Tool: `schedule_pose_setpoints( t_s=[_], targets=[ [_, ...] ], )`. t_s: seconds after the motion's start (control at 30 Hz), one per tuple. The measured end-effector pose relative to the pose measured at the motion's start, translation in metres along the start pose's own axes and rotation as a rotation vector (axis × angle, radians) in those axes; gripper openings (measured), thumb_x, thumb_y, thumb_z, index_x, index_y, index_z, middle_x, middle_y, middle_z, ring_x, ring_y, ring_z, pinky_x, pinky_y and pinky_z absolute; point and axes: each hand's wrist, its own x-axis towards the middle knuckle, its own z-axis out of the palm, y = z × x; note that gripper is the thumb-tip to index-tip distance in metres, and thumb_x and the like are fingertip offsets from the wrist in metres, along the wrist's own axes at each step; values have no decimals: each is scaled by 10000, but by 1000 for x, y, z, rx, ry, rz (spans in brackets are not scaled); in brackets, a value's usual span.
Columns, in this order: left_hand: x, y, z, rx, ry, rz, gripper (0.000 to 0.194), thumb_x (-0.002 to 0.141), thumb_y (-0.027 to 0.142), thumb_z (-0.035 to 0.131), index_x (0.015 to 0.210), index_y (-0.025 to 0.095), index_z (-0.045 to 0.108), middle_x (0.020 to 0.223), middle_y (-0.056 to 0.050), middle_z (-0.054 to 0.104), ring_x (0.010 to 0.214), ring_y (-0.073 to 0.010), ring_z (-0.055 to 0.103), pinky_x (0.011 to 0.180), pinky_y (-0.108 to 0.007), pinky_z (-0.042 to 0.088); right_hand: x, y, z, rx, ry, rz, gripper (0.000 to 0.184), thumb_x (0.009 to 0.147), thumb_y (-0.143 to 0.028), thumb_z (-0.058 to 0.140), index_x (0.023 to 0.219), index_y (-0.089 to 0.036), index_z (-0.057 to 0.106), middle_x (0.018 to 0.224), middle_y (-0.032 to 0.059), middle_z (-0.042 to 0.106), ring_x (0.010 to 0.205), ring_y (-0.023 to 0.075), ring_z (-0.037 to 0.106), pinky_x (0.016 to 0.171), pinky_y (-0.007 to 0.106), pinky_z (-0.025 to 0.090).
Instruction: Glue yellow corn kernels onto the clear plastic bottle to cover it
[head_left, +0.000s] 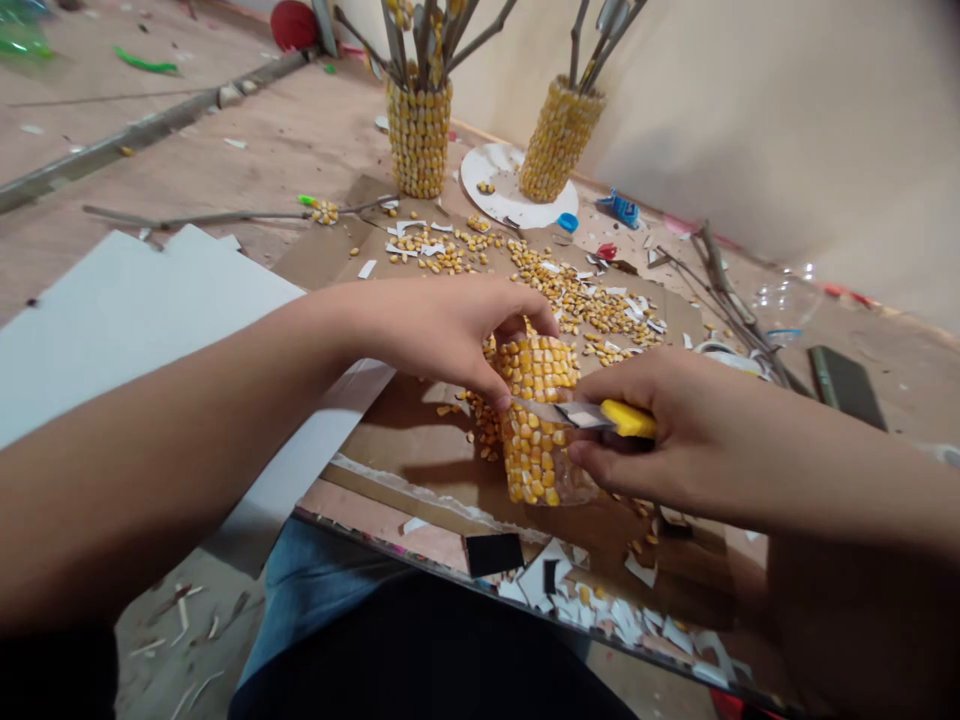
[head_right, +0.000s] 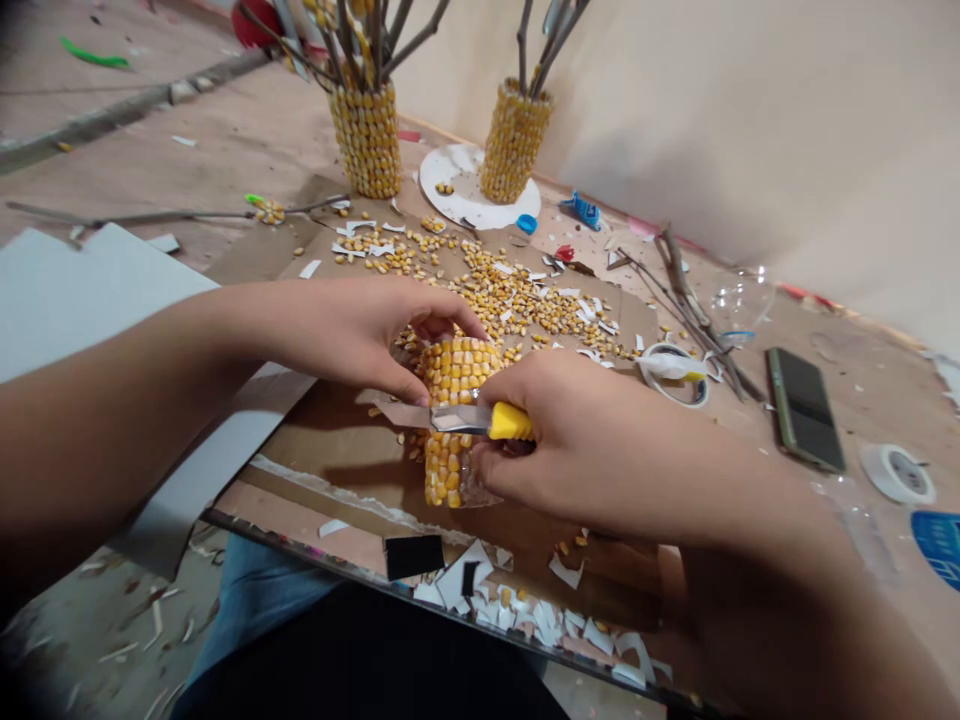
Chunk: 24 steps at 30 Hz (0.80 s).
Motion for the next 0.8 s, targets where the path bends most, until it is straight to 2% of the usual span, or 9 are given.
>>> schedule_pose_setpoints(
  t_s=[0.17,0.37,0.67,0.8],
  targets=[
    [0,1,0,9,-6,-8,760,690,397,837,1396,197,639,1210,-81,721,1080,-256,651,904,-314,459,0,-4,-2,-26,23,-51,120,844,-226,659,726,-232,639,584,-65,565,513,94,487,477,224,362],
    [-1,5,-1,4,-17,-48,796,680,402,846,1415,194,623,1238,-77,723,1099,-254,648,923,-316,458,-1,-6,-1,26,-36,-39,95,853,-198,639,811,-251,707,666,-63,683,591,106,598,550,231,420],
    [0,1,1,-41,17,-29,734,656,390,878,1343,241,669,1179,-52,737,1075,-265,658,897,-316,459,-2,-8,1,4,-60,15,115,829,-183,623,752,-241,688,632,-41,667,573,135,571,535,285,370],
    [-1,1,0,-30,16,-35,729,664,399,872,1341,226,665,1161,-60,730,1062,-264,656,888,-313,453,-4,-7,0,30,1,4,89,845,-205,640,785,-237,697,633,-34,657,582,143,562,543,287,365]
  ],
)
